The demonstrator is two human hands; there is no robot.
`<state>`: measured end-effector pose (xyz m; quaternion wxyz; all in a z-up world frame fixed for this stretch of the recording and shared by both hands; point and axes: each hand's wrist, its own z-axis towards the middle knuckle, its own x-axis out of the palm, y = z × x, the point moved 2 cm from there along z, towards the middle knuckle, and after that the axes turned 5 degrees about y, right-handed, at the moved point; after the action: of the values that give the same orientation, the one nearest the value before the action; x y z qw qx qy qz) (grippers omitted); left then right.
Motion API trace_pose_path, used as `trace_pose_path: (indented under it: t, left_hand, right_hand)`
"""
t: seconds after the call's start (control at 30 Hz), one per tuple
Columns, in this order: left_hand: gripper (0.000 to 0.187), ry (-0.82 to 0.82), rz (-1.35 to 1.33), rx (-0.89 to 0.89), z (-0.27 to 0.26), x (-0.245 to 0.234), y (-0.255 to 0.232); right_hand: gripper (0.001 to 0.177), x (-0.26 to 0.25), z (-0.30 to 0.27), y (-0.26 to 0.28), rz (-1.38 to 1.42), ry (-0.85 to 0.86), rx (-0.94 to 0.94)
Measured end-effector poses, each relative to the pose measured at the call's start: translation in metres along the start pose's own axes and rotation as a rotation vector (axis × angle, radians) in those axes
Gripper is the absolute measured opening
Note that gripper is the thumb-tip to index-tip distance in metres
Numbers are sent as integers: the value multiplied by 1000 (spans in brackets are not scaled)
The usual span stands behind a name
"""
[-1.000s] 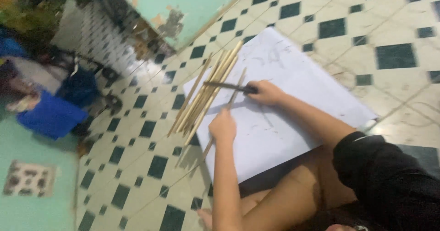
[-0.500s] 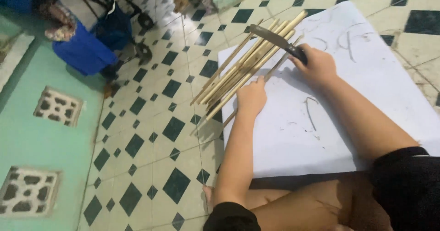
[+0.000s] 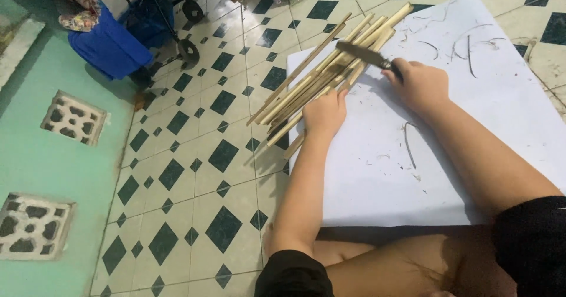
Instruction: The person sitting on the floor uses a knife to shave and process thin bamboo sticks over a white sheet of paper.
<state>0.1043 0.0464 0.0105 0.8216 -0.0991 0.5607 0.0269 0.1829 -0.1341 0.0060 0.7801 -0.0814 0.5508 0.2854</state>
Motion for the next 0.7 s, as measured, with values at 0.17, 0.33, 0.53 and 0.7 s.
trace_pose_path:
  t: [0.17,0.33,0.53,0.7]
  left_hand:
    - [35,-157,63,53,-2,-8,-4]
    - [31,-275,121,130,-4,-10,-9]
    - [21,-416,207,147,-1,-1,-4]
    - [25,-400,208,157,-1,-2,-6]
  right_hand:
    - [22,7,-2,15,38,2,-124]
    - [28,23,3,-3,26,-61,-28]
    - [22,7,3,10,65,22,-87]
    - [24,4,-2,18,189,100,-20]
